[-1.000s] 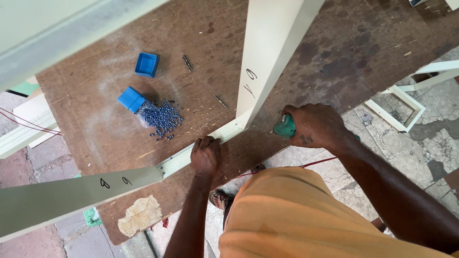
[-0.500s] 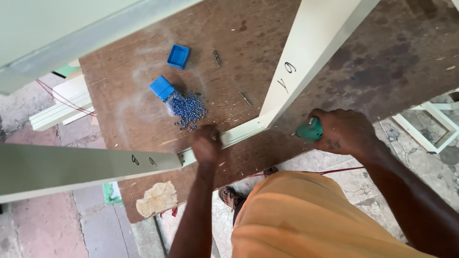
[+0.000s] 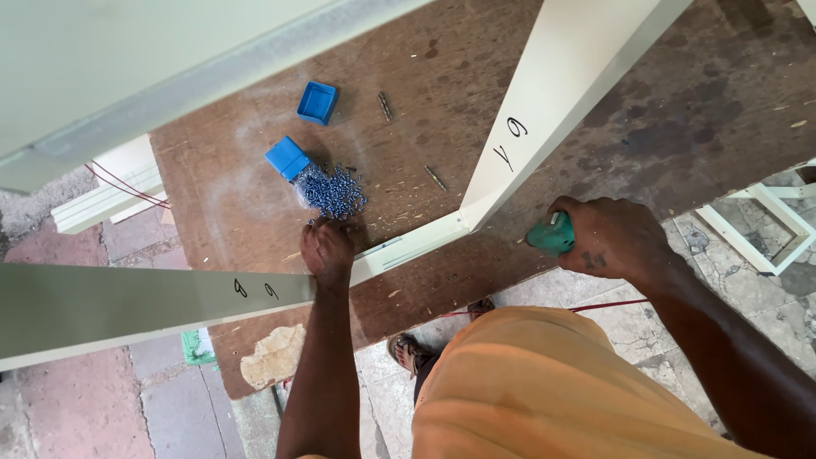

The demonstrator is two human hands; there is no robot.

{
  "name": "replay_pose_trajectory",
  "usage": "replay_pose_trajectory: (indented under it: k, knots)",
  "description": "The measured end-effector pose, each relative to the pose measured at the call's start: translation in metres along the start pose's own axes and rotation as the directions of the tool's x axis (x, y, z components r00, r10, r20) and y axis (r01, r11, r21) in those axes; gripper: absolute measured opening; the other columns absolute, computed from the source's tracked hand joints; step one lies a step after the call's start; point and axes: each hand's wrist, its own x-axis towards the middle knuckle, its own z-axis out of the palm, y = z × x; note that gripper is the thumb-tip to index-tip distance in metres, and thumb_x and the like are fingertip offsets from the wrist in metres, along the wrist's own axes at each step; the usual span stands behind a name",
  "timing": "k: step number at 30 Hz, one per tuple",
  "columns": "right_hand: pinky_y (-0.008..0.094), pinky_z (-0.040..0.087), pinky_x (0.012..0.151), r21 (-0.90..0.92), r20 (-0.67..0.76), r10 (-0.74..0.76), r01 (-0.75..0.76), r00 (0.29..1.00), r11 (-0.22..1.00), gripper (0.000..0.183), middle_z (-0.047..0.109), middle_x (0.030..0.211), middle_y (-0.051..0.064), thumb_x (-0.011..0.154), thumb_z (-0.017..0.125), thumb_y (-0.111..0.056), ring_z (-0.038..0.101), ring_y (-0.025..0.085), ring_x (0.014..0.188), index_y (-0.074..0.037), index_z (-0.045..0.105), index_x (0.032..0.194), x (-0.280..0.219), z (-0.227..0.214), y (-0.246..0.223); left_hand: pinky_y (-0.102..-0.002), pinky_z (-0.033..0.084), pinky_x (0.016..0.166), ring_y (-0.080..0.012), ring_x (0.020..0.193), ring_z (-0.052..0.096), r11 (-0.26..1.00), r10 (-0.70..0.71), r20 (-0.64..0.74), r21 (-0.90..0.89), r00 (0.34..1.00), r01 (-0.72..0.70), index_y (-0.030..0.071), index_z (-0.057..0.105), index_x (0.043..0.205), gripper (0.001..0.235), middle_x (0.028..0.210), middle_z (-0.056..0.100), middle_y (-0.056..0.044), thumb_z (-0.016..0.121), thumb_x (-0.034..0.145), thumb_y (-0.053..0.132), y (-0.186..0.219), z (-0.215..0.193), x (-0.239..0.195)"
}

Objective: The person aligns a small metal strip with a white metal frame and uses an electric drill to create a hole in the metal.

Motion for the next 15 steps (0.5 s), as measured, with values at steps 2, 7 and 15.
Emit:
replay_pose_trajectory:
  k: [2,7,15]
  knots:
    - [0.045,0.059,0.084,-0.007,0.009,-0.004,0.004,1.0,1.0,0.074,0.076,0.104,0.009,0.065,0.089,-0.035,0.075,0.031,0.095,-0.023,0.059,0.131,0.0,-0.001,0.001,-0.04,0.05,0.082,-0.0249,0.083,0.069,1.0,-0.03,0.084,-0.004,0.996,0.03,0.013,0.076,0.081,0.009,0.086,0.074,-0.007,0.069,0.079,0.011,0.004,-0.005,0.006]
    - [0.046,0.059,0.084,0.012,-0.006,-0.042,0.042,0.999,0.999,0.077,0.076,0.103,0.01,0.063,0.09,-0.036,0.075,0.031,0.094,-0.021,0.059,0.132,0.001,-0.001,0.002,-0.041,0.049,0.077,-0.0253,0.08,0.068,0.999,-0.017,0.023,-0.047,1.0,0.018,0.01,0.075,0.08,0.003,0.08,0.073,-0.007,0.072,0.08,0.009,0.022,-0.023,0.024]
    - [0.045,0.06,0.082,0.079,-0.013,-0.054,0.055,0.998,0.995,0.079,0.076,0.101,0.013,0.064,0.09,-0.037,0.076,0.033,0.09,-0.018,0.058,0.134,0.006,0.014,0.016,-0.028,0.051,0.064,-0.0169,0.074,0.063,-0.511,-0.518,0.706,-0.708,0.483,0.487,0.006,0.065,0.095,0.009,0.088,0.073,-0.009,0.058,0.098,0.012,0.09,-0.065,0.016]
